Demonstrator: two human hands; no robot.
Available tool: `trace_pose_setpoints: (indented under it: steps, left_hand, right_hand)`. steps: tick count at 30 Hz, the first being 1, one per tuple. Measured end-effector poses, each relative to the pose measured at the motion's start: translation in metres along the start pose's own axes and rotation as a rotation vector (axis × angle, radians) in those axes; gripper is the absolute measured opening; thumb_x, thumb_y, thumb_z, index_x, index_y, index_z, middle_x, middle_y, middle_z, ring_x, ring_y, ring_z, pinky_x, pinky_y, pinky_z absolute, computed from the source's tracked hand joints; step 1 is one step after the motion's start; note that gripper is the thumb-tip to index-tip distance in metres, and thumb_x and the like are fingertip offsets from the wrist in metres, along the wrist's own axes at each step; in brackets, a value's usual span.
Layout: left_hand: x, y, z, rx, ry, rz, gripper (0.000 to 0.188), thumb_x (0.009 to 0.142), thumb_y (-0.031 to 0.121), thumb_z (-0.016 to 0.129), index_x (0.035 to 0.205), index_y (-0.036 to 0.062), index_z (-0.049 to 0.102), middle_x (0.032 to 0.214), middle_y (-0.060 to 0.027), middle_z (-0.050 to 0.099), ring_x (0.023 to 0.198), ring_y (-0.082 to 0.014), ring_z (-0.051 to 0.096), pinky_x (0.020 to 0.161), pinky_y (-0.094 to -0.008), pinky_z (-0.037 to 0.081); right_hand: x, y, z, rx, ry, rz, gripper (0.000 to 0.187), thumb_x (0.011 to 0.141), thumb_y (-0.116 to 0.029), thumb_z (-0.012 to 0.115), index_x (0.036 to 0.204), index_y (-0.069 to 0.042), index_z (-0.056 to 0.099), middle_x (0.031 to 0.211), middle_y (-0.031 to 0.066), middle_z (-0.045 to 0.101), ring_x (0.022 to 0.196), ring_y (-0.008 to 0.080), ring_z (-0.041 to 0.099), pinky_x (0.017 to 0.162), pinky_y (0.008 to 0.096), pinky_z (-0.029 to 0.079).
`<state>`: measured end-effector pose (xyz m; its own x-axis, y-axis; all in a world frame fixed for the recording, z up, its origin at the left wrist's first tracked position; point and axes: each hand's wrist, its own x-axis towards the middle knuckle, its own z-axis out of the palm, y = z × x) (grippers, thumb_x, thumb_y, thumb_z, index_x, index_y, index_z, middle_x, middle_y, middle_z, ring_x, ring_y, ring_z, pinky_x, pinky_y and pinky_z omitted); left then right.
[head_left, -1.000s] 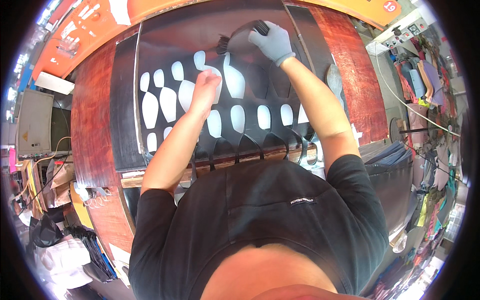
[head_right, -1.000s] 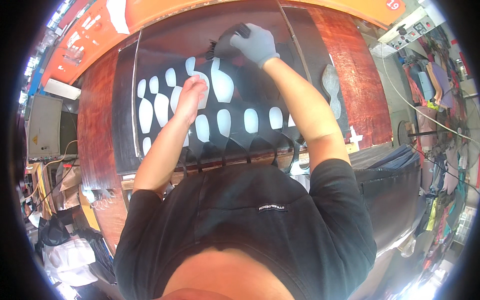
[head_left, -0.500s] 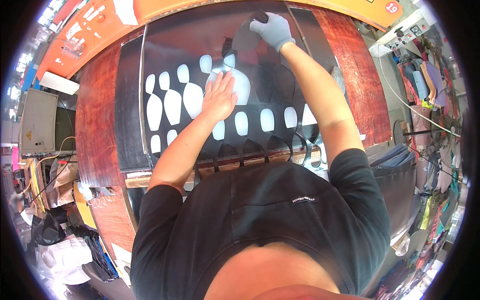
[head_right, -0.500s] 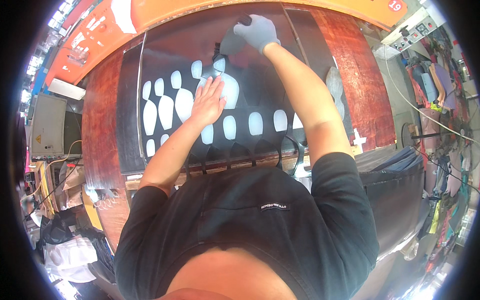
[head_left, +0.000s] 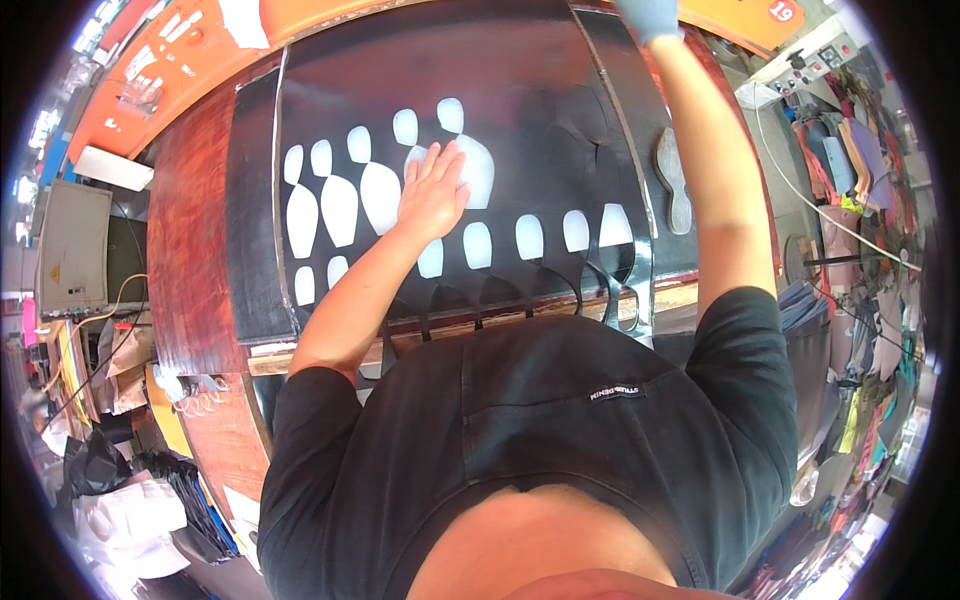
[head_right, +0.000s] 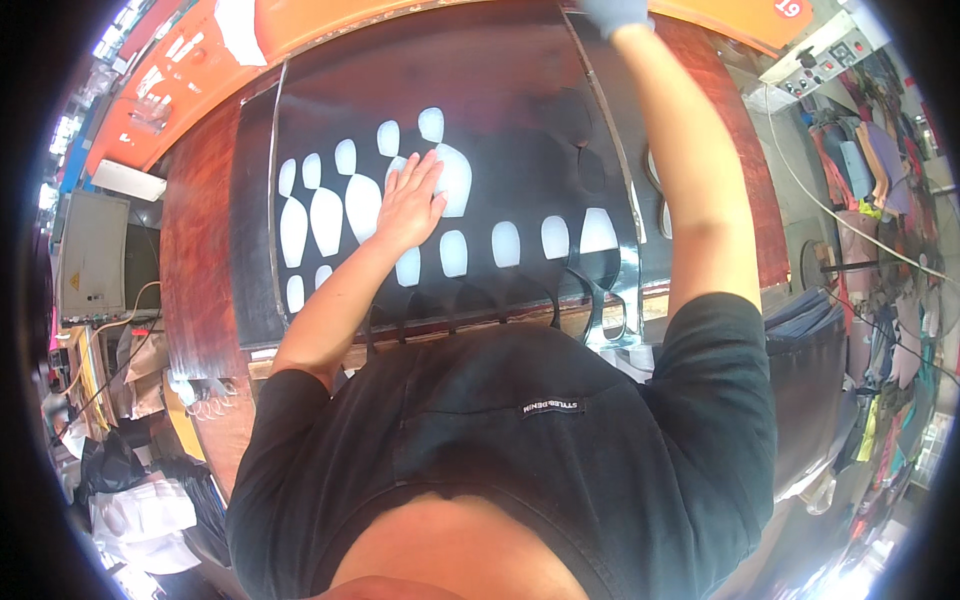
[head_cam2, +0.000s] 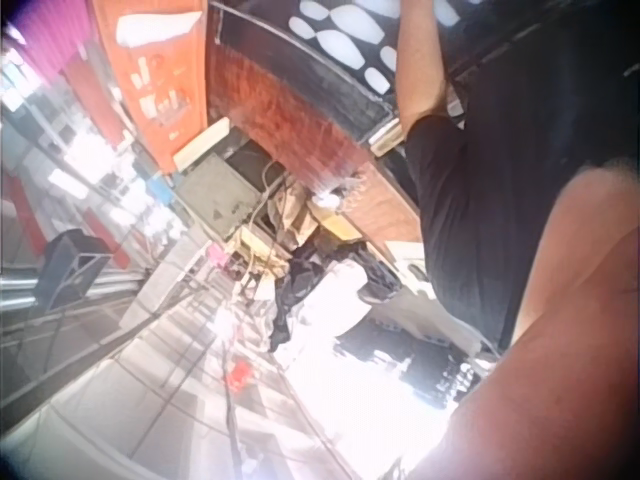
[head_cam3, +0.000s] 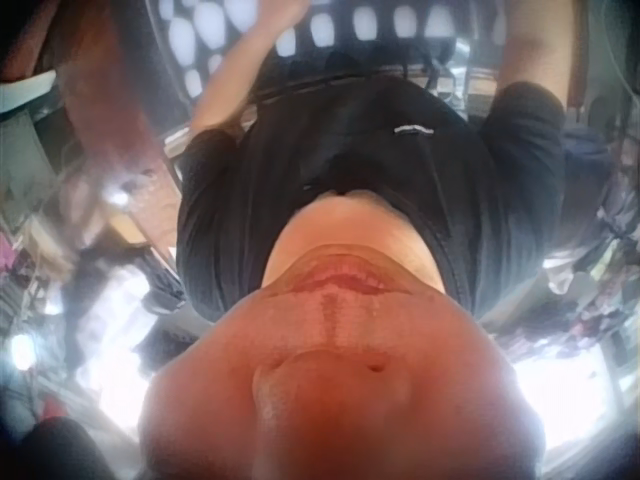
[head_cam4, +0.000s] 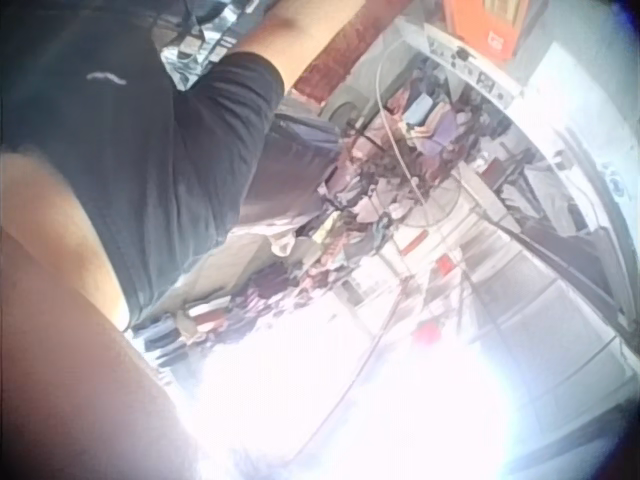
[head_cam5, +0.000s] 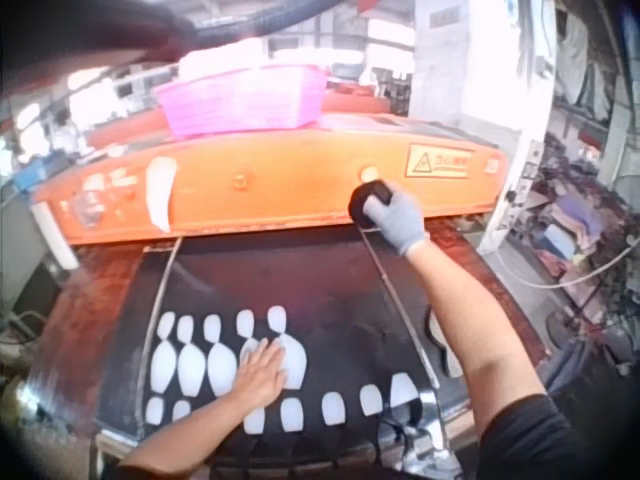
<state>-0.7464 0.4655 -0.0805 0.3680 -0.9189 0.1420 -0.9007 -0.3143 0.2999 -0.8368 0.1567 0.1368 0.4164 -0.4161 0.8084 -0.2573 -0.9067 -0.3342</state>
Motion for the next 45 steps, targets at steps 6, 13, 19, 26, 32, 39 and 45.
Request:
trace_pose_setpoints:
  steps: [6, 13, 19, 26, 32, 39, 45]
  left_hand:
    - [0.015, 0.037, -0.016, -0.78, 0.046, -0.275, 0.057, 0.084, 0.021, 0.057, 0.135, 0.0024, 0.039, 0.138, -0.0208, 0.039, 0.127, -0.0348, 0.036, 0.105, -0.0441, 0.029]
    - [0.061, 0.053, -0.028, -1.387, -0.21, -0.973, 0.051, 0.083, 0.027, 0.061, 0.126, 0.0053, 0.046, 0.123, -0.011, 0.049, 0.101, -0.024, 0.05, 0.095, -0.0411, 0.034]
    - [0.081, 0.036, -0.02, -1.334, -0.44, -0.987, 0.032, 0.08, 0.026, 0.064, 0.107, 0.0109, 0.054, 0.104, -0.0046, 0.055, 0.093, -0.0202, 0.052, 0.085, -0.0383, 0.04]
    - [0.074, 0.033, -0.016, -1.586, -0.456, -0.728, 0.021, 0.087, 0.026, 0.057, 0.1, 0.0094, 0.058, 0.096, -0.0021, 0.057, 0.082, -0.0144, 0.049, 0.084, -0.0345, 0.038]
    - [0.063, 0.039, -0.021, -1.877, -0.492, -0.572, 0.022, 0.09, 0.024, 0.056, 0.107, 0.0098, 0.056, 0.099, -0.0042, 0.064, 0.077, -0.0189, 0.057, 0.07, -0.0312, 0.047]
    - [0.058, 0.041, -0.017, -1.423, -0.33, -0.639, 0.024, 0.091, 0.015, 0.05, 0.114, 0.0084, 0.052, 0.093, -0.0036, 0.064, 0.053, -0.007, 0.035, 0.048, -0.0227, 0.028]
    - [0.05, 0.04, 0.002, -1.231, -0.238, -0.553, 0.025, 0.09, 0.012, 0.049, 0.114, 0.0053, 0.052, 0.093, -0.0059, 0.062, 0.063, -0.0099, 0.048, 0.052, -0.0251, 0.037]
  right_hand:
    - [-0.201, -0.03, -0.003, -0.004, -0.611, -0.27, 0.033, 0.065, -0.012, 0.071, 0.097, -0.011, 0.061, 0.095, 0.0084, 0.064, 0.084, 0.0265, 0.064, 0.074, 0.0359, 0.053]
    - [-0.247, -0.018, 0.018, 0.134, -0.386, -0.302, 0.051, 0.056, -0.014, 0.076, 0.103, -0.01, 0.057, 0.101, 0.0055, 0.062, 0.091, 0.029, 0.058, 0.08, 0.0361, 0.049]
    - [-0.251, -0.017, 0.02, 0.211, -0.338, -0.133, 0.043, 0.067, -0.017, 0.073, 0.106, -0.009, 0.057, 0.107, 0.0084, 0.061, 0.097, 0.0295, 0.057, 0.083, 0.0368, 0.048]
    - [-0.251, -0.02, 0.013, 0.224, -0.399, -0.203, 0.05, 0.073, -0.029, 0.072, 0.114, -0.006, 0.053, 0.117, 0.0128, 0.057, 0.104, 0.0322, 0.054, 0.088, 0.0383, 0.045]
    - [-0.251, -0.04, 0.017, 0.2, -0.45, 0.017, 0.065, 0.068, -0.035, 0.074, 0.121, -0.008, 0.048, 0.122, 0.0159, 0.053, 0.109, 0.0357, 0.05, 0.091, 0.0415, 0.043]
    - [-0.196, -0.007, 0.032, 0.417, -0.161, 0.645, 0.035, 0.081, -0.027, 0.066, 0.103, 0.0, 0.063, 0.081, 0.0104, 0.068, 0.077, 0.0176, 0.064, 0.072, 0.0327, 0.049]
    - [-0.067, 0.044, 0.004, 0.31, 0.068, 0.725, 0.03, 0.08, -0.03, 0.068, 0.091, -0.002, 0.066, 0.076, 0.0022, 0.063, 0.067, 0.0093, 0.053, 0.06, 0.0283, 0.044]
